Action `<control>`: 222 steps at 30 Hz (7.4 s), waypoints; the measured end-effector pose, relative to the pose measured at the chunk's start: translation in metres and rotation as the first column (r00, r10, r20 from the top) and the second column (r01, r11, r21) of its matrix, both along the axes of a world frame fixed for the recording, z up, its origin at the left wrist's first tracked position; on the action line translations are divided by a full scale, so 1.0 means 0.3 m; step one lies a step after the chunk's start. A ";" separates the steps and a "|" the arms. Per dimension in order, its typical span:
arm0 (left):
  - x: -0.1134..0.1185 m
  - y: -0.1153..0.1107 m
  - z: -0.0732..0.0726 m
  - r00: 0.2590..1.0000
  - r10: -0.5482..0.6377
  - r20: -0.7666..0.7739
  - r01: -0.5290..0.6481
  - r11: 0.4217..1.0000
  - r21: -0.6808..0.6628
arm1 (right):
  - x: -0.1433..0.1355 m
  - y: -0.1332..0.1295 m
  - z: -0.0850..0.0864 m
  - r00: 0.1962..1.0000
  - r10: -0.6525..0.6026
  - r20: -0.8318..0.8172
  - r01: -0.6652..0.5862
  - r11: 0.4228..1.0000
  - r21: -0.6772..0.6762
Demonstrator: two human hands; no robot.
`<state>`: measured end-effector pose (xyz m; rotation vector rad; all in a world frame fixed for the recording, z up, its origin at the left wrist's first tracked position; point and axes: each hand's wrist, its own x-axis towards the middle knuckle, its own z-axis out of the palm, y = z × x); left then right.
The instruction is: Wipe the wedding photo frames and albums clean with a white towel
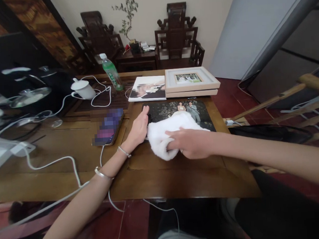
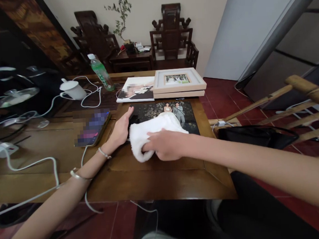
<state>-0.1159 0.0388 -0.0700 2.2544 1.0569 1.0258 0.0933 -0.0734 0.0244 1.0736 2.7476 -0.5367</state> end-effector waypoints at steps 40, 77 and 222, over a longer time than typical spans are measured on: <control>0.000 0.026 -0.033 0.967 -0.060 -0.247 0.081 0.994 0.076 | 0.256 0.385 0.055 0.911 -0.412 0.014 0.409 0.906 0.110; -0.010 0.031 -0.027 0.964 -0.075 -0.255 0.104 0.989 0.101 | 0.433 0.339 0.017 0.960 -0.270 -0.070 0.278 0.945 0.170; -0.008 0.038 -0.058 0.951 -0.010 -0.308 0.011 1.000 0.000 | 0.023 0.099 0.017 0.970 -0.207 -0.131 0.210 0.978 0.007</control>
